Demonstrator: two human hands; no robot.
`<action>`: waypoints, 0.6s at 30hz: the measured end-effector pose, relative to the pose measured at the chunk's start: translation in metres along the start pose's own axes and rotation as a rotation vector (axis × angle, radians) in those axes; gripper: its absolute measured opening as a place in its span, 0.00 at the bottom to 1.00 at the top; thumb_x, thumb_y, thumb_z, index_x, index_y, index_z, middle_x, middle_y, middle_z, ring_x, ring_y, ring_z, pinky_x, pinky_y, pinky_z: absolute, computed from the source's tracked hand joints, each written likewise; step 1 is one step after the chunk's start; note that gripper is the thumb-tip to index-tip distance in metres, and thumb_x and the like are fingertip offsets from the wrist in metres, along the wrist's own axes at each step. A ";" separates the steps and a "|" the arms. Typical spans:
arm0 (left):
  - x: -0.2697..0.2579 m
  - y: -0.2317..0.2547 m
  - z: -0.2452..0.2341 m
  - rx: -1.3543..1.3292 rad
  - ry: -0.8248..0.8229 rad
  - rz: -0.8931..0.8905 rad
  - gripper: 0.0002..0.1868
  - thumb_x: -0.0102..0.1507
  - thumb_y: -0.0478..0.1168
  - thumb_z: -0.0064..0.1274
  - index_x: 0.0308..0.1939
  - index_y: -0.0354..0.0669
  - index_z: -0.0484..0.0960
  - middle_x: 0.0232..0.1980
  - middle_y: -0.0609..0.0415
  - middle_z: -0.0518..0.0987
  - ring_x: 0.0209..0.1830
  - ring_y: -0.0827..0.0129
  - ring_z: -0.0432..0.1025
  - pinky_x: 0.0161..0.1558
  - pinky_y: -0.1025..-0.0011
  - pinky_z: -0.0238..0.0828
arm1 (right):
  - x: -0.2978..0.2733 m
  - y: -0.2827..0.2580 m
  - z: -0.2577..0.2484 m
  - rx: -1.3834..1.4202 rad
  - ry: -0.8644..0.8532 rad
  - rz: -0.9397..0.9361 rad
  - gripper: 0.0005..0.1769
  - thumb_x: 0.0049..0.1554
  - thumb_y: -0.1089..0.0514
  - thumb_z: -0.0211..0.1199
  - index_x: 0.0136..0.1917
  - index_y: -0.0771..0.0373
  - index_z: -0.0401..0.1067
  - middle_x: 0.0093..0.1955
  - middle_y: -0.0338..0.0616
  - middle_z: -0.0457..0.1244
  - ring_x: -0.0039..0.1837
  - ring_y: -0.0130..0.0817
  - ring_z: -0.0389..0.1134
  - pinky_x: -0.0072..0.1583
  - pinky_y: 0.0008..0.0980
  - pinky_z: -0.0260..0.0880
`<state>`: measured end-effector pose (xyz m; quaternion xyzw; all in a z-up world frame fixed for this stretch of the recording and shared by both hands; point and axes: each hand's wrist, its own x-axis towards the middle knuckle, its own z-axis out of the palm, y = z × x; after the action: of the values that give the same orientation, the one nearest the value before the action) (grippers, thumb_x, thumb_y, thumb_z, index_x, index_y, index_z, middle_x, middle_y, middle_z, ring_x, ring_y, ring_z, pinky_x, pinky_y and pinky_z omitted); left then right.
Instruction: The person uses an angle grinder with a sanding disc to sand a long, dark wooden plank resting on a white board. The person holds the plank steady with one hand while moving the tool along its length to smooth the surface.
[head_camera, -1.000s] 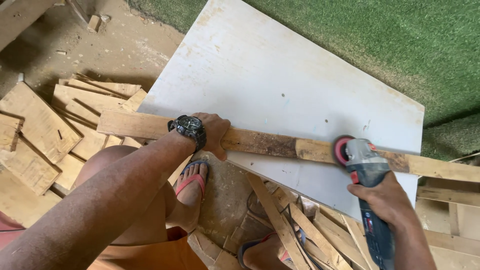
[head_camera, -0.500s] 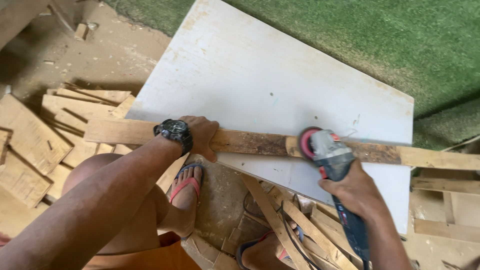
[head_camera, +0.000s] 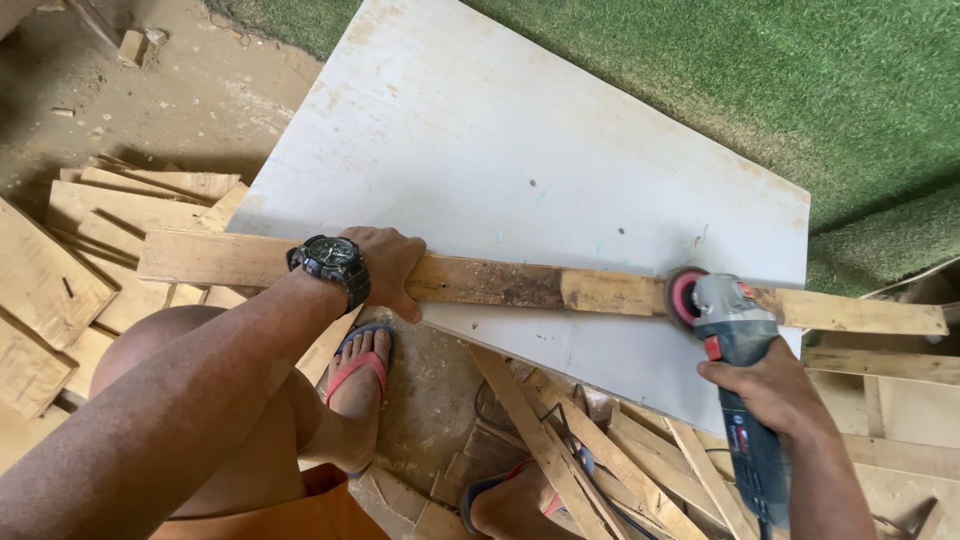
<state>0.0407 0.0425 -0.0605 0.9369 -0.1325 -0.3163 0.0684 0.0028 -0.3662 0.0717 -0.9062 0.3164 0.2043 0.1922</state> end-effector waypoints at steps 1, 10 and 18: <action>0.001 0.000 0.000 0.000 0.002 0.002 0.42 0.45 0.72 0.68 0.52 0.52 0.75 0.46 0.52 0.82 0.43 0.51 0.78 0.43 0.50 0.75 | 0.002 0.003 -0.003 -0.003 0.014 0.034 0.42 0.47 0.52 0.72 0.72 0.64 0.63 0.69 0.54 0.65 0.66 0.54 0.66 0.64 0.51 0.63; -0.001 0.000 -0.001 0.005 -0.004 0.013 0.41 0.46 0.73 0.68 0.50 0.52 0.74 0.44 0.54 0.81 0.40 0.55 0.77 0.41 0.54 0.75 | 0.018 0.031 -0.009 0.144 0.076 0.081 0.40 0.49 0.57 0.74 0.70 0.69 0.61 0.64 0.60 0.64 0.62 0.57 0.65 0.61 0.57 0.66; 0.000 0.001 -0.002 0.010 -0.018 -0.001 0.43 0.46 0.72 0.68 0.54 0.53 0.75 0.47 0.53 0.82 0.45 0.54 0.78 0.47 0.52 0.76 | -0.017 0.004 0.007 0.041 -0.043 0.012 0.38 0.51 0.56 0.71 0.72 0.61 0.63 0.68 0.56 0.66 0.65 0.55 0.67 0.68 0.56 0.63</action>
<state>0.0418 0.0417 -0.0587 0.9344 -0.1344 -0.3240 0.0627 -0.0138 -0.3574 0.0727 -0.8956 0.3217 0.2185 0.2161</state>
